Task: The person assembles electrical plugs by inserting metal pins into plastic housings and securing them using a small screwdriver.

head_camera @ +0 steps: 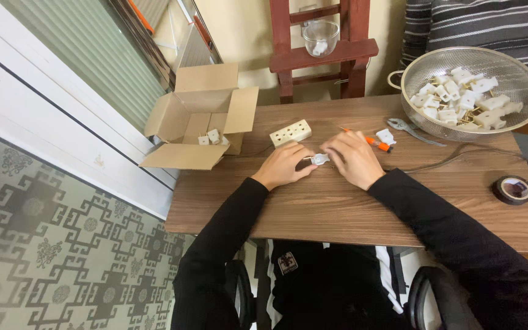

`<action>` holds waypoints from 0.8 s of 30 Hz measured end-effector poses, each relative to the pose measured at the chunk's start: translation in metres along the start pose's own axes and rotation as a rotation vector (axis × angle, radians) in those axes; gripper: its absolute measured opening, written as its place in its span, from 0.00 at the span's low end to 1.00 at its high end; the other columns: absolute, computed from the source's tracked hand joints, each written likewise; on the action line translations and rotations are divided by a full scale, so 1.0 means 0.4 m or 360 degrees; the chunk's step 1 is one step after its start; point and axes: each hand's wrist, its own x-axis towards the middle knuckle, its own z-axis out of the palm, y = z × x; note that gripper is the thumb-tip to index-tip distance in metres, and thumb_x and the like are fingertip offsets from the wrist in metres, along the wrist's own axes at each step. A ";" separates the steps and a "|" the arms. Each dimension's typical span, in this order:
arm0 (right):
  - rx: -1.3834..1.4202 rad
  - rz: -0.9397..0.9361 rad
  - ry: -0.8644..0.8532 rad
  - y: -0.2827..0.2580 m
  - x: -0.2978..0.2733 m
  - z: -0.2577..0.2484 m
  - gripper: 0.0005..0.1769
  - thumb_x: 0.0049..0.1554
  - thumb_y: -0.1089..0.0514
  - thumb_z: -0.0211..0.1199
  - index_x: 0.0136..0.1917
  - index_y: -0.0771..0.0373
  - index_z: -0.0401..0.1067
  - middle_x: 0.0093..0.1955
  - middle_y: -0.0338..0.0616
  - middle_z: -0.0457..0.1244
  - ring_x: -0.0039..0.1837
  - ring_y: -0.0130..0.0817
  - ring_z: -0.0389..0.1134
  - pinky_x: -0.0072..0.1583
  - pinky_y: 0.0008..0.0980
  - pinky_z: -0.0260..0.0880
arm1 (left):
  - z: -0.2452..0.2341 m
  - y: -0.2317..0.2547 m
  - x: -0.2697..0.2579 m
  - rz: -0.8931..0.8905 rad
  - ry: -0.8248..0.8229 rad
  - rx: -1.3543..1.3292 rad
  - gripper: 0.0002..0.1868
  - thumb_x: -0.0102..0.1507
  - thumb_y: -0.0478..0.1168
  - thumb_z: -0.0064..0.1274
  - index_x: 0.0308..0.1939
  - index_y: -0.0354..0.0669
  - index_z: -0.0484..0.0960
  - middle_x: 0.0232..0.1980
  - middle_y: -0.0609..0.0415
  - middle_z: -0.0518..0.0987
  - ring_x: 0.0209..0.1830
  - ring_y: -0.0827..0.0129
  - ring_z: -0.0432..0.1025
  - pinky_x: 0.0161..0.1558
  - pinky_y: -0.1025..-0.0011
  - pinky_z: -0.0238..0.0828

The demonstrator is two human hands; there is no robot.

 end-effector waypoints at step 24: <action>0.0401 0.0077 0.0058 -0.044 0.012 0.000 0.07 0.66 0.61 0.78 0.58 0.54 0.87 0.46 0.41 0.75 0.54 0.50 0.79 0.60 0.49 0.76 | 0.012 0.037 0.006 0.0191 0.0474 0.0225 0.09 0.77 0.47 0.67 0.59 0.51 0.91 0.52 0.58 0.90 0.48 0.61 0.85 0.56 0.62 0.84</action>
